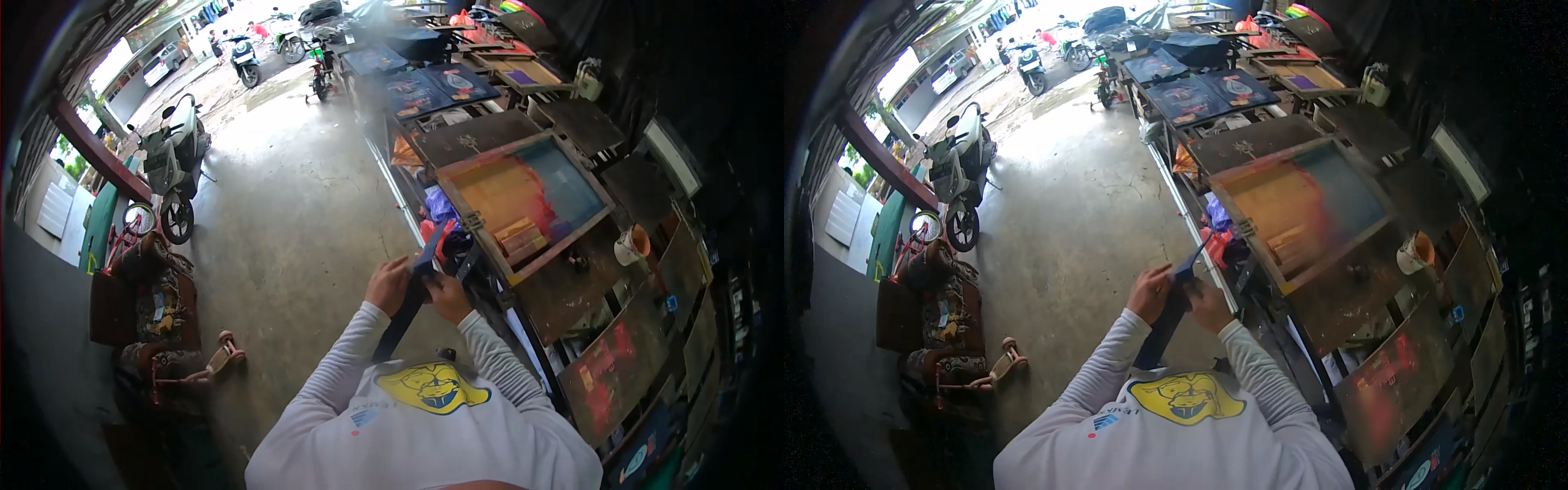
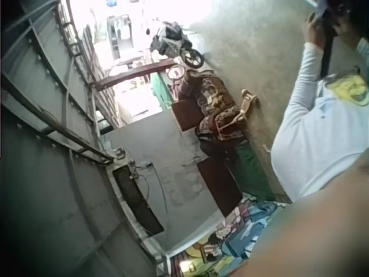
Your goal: The recorder handles printing screens and inspects/organizes printed tote bags on a workbench.
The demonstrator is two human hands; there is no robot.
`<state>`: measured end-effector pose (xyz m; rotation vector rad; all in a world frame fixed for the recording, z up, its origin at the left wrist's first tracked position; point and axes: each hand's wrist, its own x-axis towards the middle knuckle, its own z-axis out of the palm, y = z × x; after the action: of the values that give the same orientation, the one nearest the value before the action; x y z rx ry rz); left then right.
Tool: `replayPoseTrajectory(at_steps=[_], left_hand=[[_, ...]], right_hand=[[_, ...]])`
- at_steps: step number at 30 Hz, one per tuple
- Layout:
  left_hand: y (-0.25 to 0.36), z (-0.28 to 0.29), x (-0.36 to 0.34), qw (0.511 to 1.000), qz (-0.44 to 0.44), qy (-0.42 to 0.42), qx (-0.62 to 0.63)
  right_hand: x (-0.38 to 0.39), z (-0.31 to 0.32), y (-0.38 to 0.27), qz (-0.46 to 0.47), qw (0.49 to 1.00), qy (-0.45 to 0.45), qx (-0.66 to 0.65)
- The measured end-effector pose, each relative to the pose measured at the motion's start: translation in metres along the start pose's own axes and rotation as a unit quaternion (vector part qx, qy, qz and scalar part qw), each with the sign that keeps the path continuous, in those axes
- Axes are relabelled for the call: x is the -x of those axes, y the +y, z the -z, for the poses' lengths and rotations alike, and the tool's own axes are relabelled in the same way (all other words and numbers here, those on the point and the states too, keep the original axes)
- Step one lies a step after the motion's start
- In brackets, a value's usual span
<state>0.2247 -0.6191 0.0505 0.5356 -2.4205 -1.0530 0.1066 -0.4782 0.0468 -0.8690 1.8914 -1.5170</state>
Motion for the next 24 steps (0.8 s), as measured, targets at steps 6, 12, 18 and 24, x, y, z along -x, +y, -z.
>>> replayPoseTrajectory(at_steps=[6,12,18,24], left_hand=[[0.021,-0.031,-0.007,0.997,-0.017,0.049,-0.053],[0.035,-0.047,0.032,0.994,0.042,0.053,-0.08],[0.049,-0.055,0.042,0.99,0.078,0.114,0.003],[0.064,-0.032,0.04,0.979,0.086,0.185,-0.014]], right_hand=[[-0.015,0.052,0.051,-0.002,0.999,0.013,-0.037],[-0.023,0.089,0.005,-0.046,0.986,0.007,-0.161],[-0.004,0.078,0.006,-0.019,0.992,-0.102,-0.067],[-0.01,0.069,0.019,-0.032,0.985,-0.131,-0.109]])
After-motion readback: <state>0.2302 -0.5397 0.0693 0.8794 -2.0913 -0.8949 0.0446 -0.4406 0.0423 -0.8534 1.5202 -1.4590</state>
